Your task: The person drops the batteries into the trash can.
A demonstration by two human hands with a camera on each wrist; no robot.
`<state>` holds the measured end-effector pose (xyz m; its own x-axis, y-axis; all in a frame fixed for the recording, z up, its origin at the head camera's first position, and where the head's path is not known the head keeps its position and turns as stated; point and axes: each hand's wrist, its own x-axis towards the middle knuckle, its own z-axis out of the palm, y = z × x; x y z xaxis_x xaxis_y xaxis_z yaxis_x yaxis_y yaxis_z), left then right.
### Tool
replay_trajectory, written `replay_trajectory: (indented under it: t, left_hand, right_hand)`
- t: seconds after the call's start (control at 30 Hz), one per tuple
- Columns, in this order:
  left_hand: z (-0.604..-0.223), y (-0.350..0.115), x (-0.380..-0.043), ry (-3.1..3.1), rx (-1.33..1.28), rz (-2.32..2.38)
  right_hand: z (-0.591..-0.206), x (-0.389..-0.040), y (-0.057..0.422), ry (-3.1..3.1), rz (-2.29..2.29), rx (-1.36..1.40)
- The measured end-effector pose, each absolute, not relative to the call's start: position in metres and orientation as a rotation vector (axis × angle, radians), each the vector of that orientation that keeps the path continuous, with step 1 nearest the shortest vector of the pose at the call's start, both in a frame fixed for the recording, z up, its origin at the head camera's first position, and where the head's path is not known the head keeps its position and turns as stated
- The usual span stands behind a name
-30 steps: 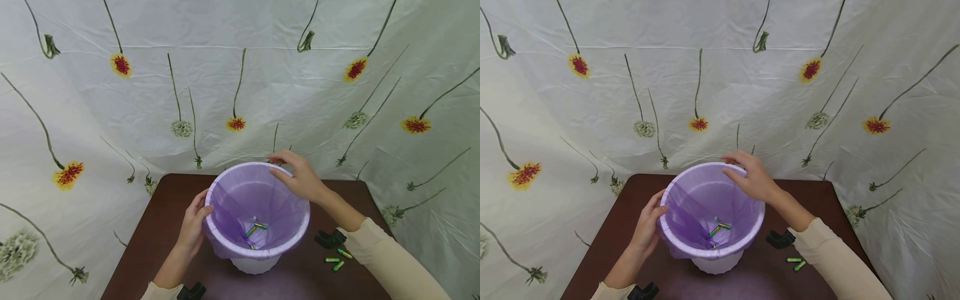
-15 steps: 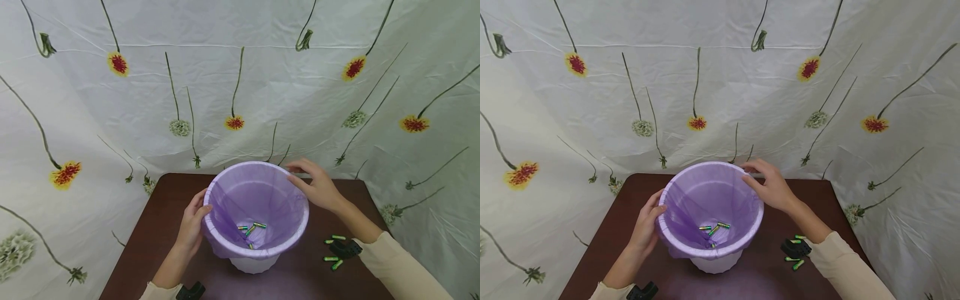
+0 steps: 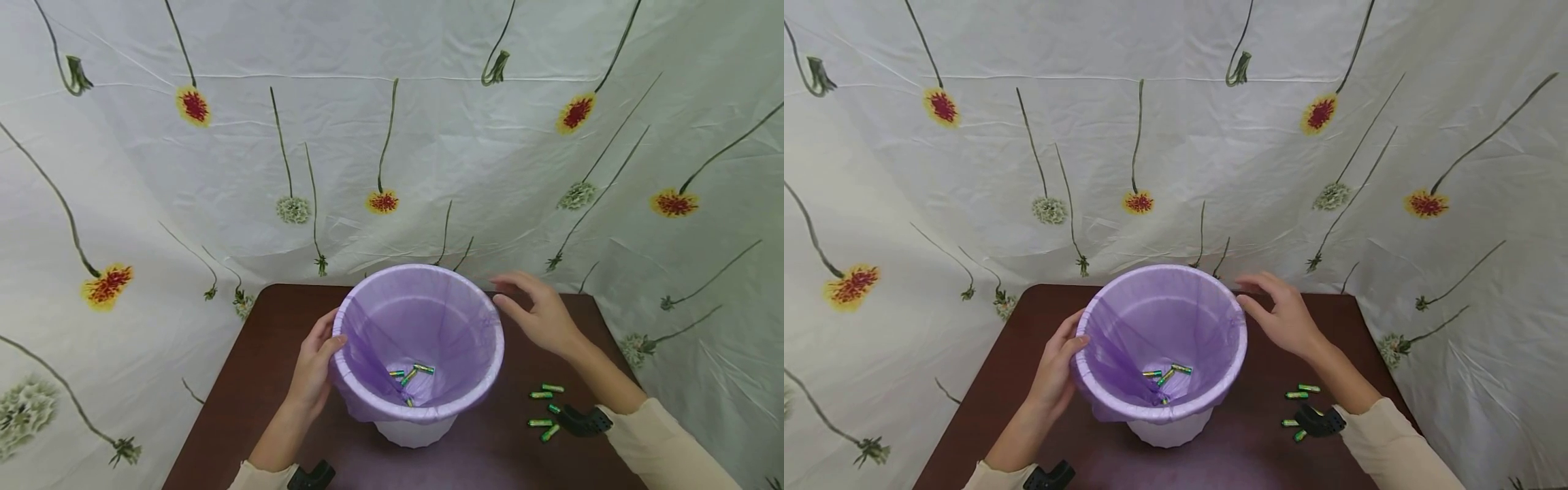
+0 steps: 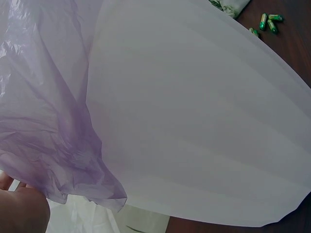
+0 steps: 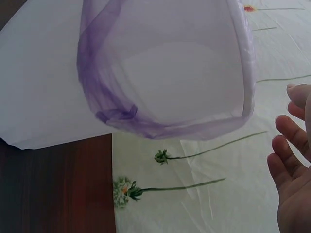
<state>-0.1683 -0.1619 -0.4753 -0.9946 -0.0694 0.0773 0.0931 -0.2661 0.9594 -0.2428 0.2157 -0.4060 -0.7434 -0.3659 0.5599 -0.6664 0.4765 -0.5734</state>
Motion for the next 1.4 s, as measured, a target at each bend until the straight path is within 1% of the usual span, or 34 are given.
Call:
replay_trajectory:
  t: [0.27, 0.57, 0.93, 1.4]
  left_hand:
    - [-0.475, -0.162, -0.168, -1.839, -0.042, -2.41]
    - [-0.475, -0.161, -0.168, -1.832, -0.034, -2.419]
    - [-0.476, -0.161, -0.169, -1.824, -0.034, -2.424]
    - [-0.475, -0.16, -0.169, -1.827, -0.021, -2.423]
  right_hand:
    - [-0.416, -0.237, 0.233, -2.319, 1.171, 0.851]
    - [-0.429, -0.229, 0.244, -2.374, 1.172, 0.741]
    - [-0.448, -0.226, 0.256, -2.377, 1.145, 0.671]
    - [-0.481, -0.211, 0.283, -2.446, 1.14, 0.45]
